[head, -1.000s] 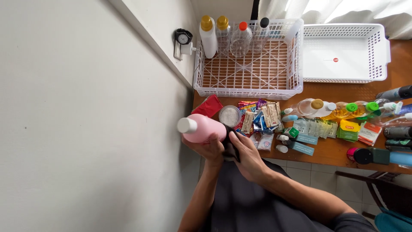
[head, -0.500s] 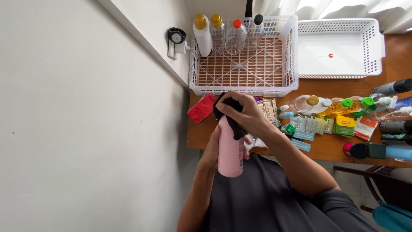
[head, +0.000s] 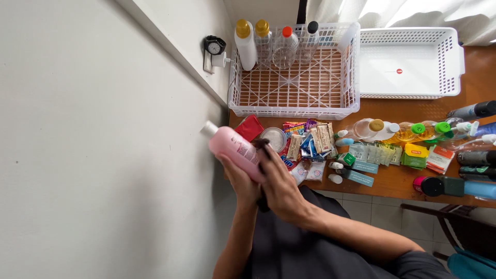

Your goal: The person wipes several plastic bottles with a black cloth and places them into a white plastic basket on a wooden table. The bottles include white, clear, pink, and yellow varieties with different colored caps. The person handles each bottle individually, wipes it, and arranges it in the basket.

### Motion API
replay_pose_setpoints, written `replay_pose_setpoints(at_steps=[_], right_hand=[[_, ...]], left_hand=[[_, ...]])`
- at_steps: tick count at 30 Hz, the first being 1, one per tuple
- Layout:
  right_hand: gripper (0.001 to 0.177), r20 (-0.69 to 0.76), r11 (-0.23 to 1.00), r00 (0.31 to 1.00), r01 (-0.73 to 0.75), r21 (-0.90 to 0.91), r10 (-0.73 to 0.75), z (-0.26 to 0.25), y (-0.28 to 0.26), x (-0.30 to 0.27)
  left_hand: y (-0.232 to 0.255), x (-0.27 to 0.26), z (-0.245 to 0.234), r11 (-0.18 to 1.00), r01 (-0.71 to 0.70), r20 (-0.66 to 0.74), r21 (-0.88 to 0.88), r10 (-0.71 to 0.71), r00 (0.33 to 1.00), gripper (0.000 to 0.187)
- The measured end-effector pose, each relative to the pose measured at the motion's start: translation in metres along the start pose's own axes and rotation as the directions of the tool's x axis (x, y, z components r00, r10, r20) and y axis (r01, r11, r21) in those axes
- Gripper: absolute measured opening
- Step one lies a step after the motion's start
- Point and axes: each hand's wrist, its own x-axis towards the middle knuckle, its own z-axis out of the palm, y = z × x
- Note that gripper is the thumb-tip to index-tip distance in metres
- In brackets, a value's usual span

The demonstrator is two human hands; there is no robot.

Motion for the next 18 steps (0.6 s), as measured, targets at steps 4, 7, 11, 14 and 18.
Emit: replay_pose_setpoints(at_steps=[4, 7, 11, 14, 18], right_hand=[[0.051, 0.145, 0.534, 0.839, -0.457, 0.712, 0.524, 0.015, 0.041, -0.013], [0.048, 0.438, -0.16, 0.729, -0.422, 0.893, 0.526, 0.015, 0.057, -0.028], [0.048, 0.263, 0.321, 0.805, -0.479, 0.817, 0.532, -0.015, 0.034, -0.018], [0.051, 0.001, 0.823, 0.918, -0.357, 0.441, 0.398, -0.033, 0.012, 0.014], [0.046, -0.108, 0.998, 0.994, 0.034, 0.052, -0.028, -0.059, 0.011, 0.075]], left_hand=[[-0.004, -0.003, 0.001, 0.997, -0.07, -0.107, 0.04, 0.074, 0.992, 0.088], [0.001, -0.003, 0.008, 0.989, -0.085, 0.02, 0.121, 0.083, 0.996, 0.086], [0.006, -0.006, 0.022, 0.967, -0.126, 0.2, 0.222, 0.081, 0.976, 0.083], [0.008, -0.01, 0.028, 0.944, -0.163, 0.311, 0.288, 0.069, 0.948, 0.082], [0.009, -0.025, 0.021, 0.962, 0.113, 0.467, 0.249, -0.221, 0.856, 0.075]])
